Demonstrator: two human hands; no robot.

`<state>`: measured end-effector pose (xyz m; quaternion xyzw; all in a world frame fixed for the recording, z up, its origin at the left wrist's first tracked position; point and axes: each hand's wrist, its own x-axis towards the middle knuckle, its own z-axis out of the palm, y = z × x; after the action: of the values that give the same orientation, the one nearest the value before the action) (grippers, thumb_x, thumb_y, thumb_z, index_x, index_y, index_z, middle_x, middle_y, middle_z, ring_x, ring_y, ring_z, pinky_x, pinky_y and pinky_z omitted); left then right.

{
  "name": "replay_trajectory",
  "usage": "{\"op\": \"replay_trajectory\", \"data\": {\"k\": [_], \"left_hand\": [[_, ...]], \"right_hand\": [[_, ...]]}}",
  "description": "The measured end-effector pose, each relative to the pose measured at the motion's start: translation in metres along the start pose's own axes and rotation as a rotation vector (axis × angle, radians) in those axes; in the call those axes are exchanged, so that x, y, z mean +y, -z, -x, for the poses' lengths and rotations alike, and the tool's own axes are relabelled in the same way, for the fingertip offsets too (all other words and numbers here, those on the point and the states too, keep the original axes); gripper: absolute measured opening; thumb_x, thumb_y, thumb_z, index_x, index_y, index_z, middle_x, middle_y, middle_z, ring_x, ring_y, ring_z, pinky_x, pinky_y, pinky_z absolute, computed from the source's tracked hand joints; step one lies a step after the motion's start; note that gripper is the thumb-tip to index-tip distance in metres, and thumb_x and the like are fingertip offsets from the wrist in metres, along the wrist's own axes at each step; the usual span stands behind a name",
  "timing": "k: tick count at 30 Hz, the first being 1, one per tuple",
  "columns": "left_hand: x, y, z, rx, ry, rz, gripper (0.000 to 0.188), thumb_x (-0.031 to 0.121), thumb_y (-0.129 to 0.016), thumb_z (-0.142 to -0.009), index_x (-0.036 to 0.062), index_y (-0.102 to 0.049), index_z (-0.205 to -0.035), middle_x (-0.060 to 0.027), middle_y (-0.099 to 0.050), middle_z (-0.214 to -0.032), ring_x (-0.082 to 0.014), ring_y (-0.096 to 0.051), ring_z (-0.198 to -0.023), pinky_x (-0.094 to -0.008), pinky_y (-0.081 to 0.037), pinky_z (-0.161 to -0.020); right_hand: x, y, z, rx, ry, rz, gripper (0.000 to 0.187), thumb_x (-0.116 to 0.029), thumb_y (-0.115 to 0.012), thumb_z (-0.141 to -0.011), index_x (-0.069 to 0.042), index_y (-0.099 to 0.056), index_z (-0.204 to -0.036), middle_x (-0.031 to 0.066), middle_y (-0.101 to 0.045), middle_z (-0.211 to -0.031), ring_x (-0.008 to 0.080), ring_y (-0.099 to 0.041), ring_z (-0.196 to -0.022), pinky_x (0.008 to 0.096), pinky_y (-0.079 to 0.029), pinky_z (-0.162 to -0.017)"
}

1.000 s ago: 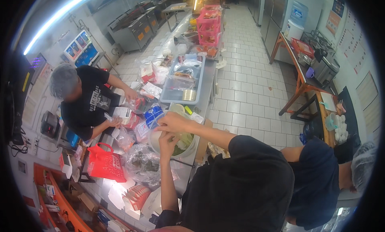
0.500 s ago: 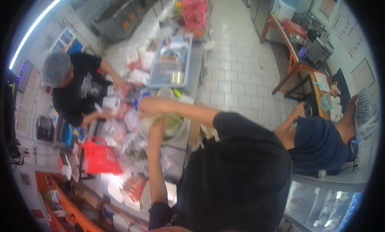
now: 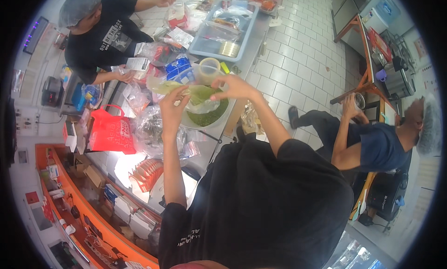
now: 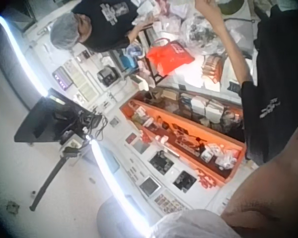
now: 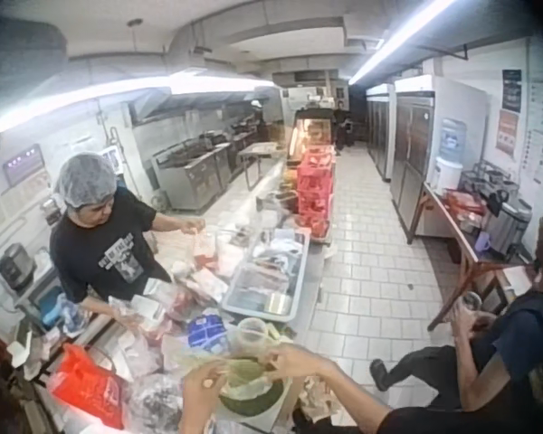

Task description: The person scoops green paste from a large container into a plastic bag, stirs the remaining paste with a spoon, and then places strips of adhesive bandages into a small box.

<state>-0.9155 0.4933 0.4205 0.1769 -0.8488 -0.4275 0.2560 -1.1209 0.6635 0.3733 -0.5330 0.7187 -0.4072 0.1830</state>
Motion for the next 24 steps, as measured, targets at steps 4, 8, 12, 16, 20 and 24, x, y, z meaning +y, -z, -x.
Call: {"op": "replay_trajectory", "data": {"k": [4, 8, 12, 16, 20, 24], "left_hand": [[0.002, 0.002, -0.004, 0.007, 0.068, 0.108, 0.033, 0.001, -0.076, -0.087, 0.0042, -0.072, -0.120, -0.0087, -0.073, -0.107, -0.0128, -0.068, -0.086, -0.0276, -0.054, -0.079], [0.009, 0.001, -0.010, 0.010, 0.076, 0.224, 0.034, -0.003, -0.075, -0.086, 0.0023, -0.072, -0.120, -0.0086, -0.071, -0.110, -0.0120, -0.068, -0.089, -0.0257, -0.054, -0.080], [0.017, 0.006, -0.013, 0.034, 0.083, 0.297, 0.036, -0.004, -0.075, -0.086, 0.0024, -0.071, -0.121, -0.0099, -0.070, -0.110, -0.0130, -0.068, -0.091, -0.0257, -0.054, -0.080], [0.017, 0.016, -0.011, 0.070, 0.116, 0.092, 0.037, -0.002, -0.076, -0.086, 0.0029, -0.071, -0.122, -0.0097, -0.069, -0.108, -0.0138, -0.069, -0.089, -0.0273, -0.056, -0.080], [0.002, 0.012, -0.003, 0.038, 0.169, 0.083, 0.038, 0.000, -0.077, -0.086, 0.0031, -0.070, -0.123, -0.0089, -0.068, -0.104, -0.0142, -0.068, -0.088, -0.0285, -0.056, -0.080], [-0.001, 0.003, 0.004, 0.022, 0.184, 0.087, 0.040, 0.000, -0.077, -0.086, 0.0032, -0.070, -0.125, -0.0087, -0.067, -0.104, -0.0142, -0.068, -0.087, -0.0291, -0.057, -0.079]], "right_hand": [[-0.003, -0.020, 0.022, 0.103, -0.085, -0.048, 0.034, -0.032, -0.082, -0.081, -0.010, -0.072, -0.106, 0.0021, -0.076, -0.094, 0.0254, -0.068, -0.095, 0.0401, -0.049, -0.092], [-0.016, -0.034, 0.023, 0.244, -0.112, -0.070, 0.028, -0.019, -0.082, -0.081, -0.010, -0.072, -0.105, 0.0005, -0.077, -0.087, 0.0259, -0.068, -0.093, 0.0405, -0.049, -0.092], [-0.016, -0.040, 0.021, 0.352, -0.032, -0.155, 0.024, -0.011, -0.078, -0.082, -0.009, -0.072, -0.105, 0.0003, -0.076, -0.087, 0.0218, -0.066, -0.087, 0.0371, -0.049, -0.087], [-0.022, -0.031, 0.023, 0.463, -0.052, -0.290, 0.020, -0.006, -0.072, -0.084, -0.008, -0.071, -0.104, 0.0014, -0.074, -0.087, 0.0186, -0.062, -0.082, 0.0328, -0.049, -0.082], [-0.023, -0.020, 0.027, 0.438, -0.171, -0.268, 0.024, -0.004, -0.070, -0.088, -0.004, -0.070, -0.112, 0.0018, -0.072, -0.096, 0.0123, -0.065, -0.096, 0.0297, -0.048, -0.087], [-0.007, -0.029, 0.029, 0.499, -0.078, -0.239, 0.018, -0.008, -0.072, -0.085, -0.006, -0.071, -0.103, 0.0014, -0.072, -0.088, 0.0155, -0.060, -0.081, 0.0310, -0.048, -0.075]]}}
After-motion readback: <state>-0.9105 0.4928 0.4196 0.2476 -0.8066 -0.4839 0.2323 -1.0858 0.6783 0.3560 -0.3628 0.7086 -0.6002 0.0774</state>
